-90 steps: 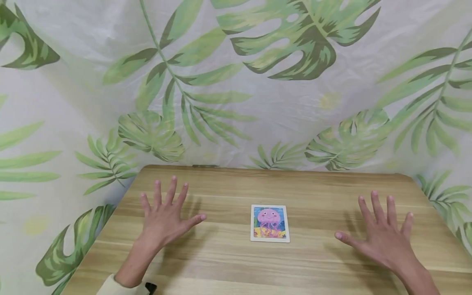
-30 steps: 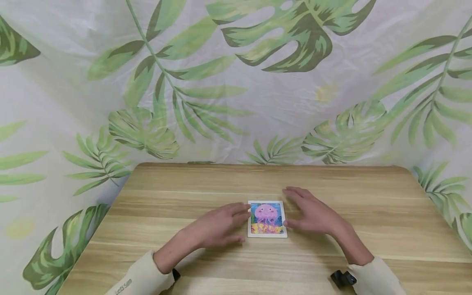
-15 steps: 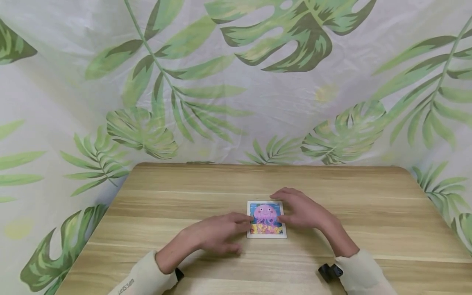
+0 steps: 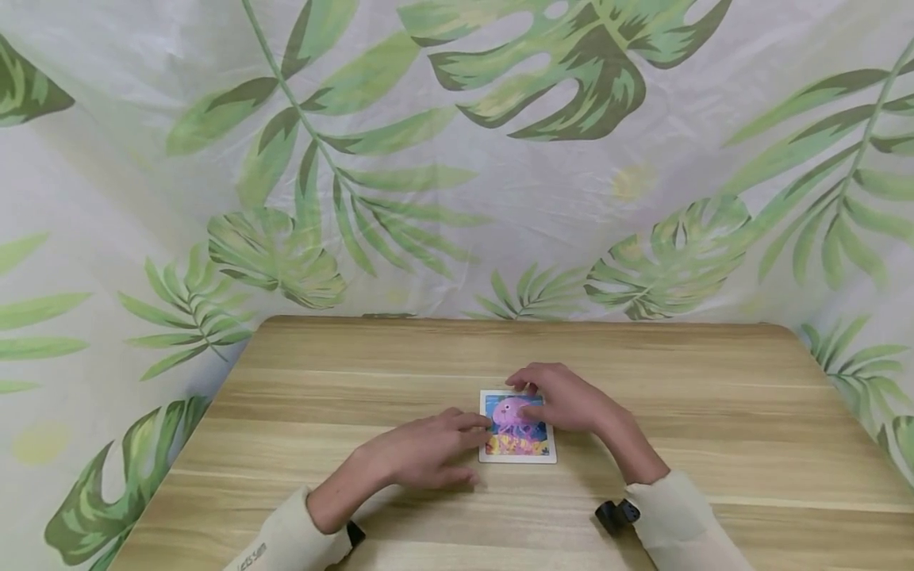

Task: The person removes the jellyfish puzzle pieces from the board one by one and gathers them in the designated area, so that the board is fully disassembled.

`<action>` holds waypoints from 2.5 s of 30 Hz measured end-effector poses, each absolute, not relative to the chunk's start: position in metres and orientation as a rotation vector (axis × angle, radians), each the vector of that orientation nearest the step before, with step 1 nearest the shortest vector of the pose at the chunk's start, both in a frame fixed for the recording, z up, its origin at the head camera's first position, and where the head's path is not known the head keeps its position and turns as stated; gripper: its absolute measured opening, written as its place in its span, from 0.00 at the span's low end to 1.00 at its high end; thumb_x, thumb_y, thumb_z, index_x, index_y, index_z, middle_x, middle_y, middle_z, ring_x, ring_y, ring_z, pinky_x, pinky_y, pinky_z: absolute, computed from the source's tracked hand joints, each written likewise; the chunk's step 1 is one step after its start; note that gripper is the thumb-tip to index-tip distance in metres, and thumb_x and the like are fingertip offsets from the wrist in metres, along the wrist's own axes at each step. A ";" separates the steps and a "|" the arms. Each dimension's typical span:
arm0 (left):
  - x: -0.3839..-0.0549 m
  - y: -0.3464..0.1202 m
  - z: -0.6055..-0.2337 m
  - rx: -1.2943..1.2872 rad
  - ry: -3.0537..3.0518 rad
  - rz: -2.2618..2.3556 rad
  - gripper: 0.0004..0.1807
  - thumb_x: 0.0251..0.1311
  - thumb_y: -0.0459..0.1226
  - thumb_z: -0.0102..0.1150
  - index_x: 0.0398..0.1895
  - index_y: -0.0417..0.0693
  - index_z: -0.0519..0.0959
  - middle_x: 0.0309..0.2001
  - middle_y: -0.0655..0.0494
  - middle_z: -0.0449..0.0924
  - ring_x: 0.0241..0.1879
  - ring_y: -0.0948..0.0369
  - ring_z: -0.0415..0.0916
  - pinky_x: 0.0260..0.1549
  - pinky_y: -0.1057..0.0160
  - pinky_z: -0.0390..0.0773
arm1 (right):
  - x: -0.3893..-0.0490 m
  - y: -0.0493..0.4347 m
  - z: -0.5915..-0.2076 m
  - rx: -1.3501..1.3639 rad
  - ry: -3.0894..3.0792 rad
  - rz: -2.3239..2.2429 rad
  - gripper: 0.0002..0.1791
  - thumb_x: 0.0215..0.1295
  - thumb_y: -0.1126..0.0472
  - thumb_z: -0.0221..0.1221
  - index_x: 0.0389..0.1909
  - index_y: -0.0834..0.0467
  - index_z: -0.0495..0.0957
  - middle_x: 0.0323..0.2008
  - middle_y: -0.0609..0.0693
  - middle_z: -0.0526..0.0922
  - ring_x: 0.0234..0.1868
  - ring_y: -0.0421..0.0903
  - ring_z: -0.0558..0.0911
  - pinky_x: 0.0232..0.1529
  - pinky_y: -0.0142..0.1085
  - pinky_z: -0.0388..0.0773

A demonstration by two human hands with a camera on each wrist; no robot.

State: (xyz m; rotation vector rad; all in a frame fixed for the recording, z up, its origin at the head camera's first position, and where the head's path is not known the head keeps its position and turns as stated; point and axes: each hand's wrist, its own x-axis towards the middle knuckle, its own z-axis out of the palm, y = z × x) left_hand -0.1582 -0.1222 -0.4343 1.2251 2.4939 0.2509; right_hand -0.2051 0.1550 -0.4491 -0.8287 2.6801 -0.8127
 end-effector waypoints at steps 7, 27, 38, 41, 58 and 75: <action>-0.158 -0.122 -0.436 1.270 2.511 0.206 0.31 0.76 0.51 0.63 0.76 0.49 0.75 0.81 0.54 0.67 0.79 0.53 0.65 0.76 0.52 0.72 | -0.211 0.143 -0.449 -0.872 2.652 -0.853 0.20 0.72 0.63 0.68 0.63 0.62 0.83 0.54 0.53 0.89 0.53 0.49 0.85 0.57 0.47 0.84; -0.154 -0.122 -0.436 1.223 2.464 0.191 0.33 0.75 0.52 0.64 0.77 0.48 0.74 0.83 0.54 0.62 0.82 0.55 0.62 0.77 0.54 0.70 | -0.214 0.130 -0.459 -0.904 2.649 -0.809 0.20 0.69 0.64 0.70 0.61 0.61 0.84 0.49 0.51 0.87 0.47 0.45 0.82 0.52 0.39 0.82; -0.153 -0.122 -0.435 1.201 2.443 0.196 0.36 0.74 0.54 0.64 0.79 0.49 0.72 0.85 0.55 0.60 0.83 0.56 0.61 0.78 0.54 0.70 | -0.214 0.128 -0.459 -0.887 2.626 -0.832 0.20 0.69 0.66 0.71 0.61 0.61 0.84 0.49 0.51 0.87 0.47 0.44 0.82 0.50 0.35 0.81; -0.153 -0.122 -0.435 1.189 2.435 0.203 0.37 0.74 0.54 0.64 0.80 0.49 0.71 0.85 0.55 0.59 0.83 0.55 0.61 0.78 0.54 0.70 | -0.214 0.128 -0.460 -0.874 2.622 -0.840 0.20 0.68 0.66 0.71 0.61 0.61 0.84 0.49 0.51 0.87 0.47 0.44 0.83 0.50 0.35 0.82; -0.151 -0.122 -0.433 1.178 2.439 0.206 0.38 0.73 0.54 0.65 0.80 0.49 0.71 0.85 0.54 0.58 0.83 0.55 0.61 0.78 0.53 0.70 | -0.215 0.128 -0.468 -0.851 2.557 -0.902 0.20 0.72 0.68 0.65 0.63 0.63 0.83 0.47 0.52 0.82 0.44 0.44 0.77 0.47 0.34 0.76; -0.150 -0.121 -0.432 1.163 2.434 0.188 0.39 0.73 0.56 0.65 0.81 0.50 0.70 0.86 0.54 0.56 0.83 0.55 0.61 0.77 0.53 0.72 | -0.212 0.126 -0.467 -0.821 2.594 -0.928 0.29 0.63 0.64 0.74 0.66 0.61 0.82 0.50 0.51 0.84 0.46 0.44 0.81 0.48 0.34 0.79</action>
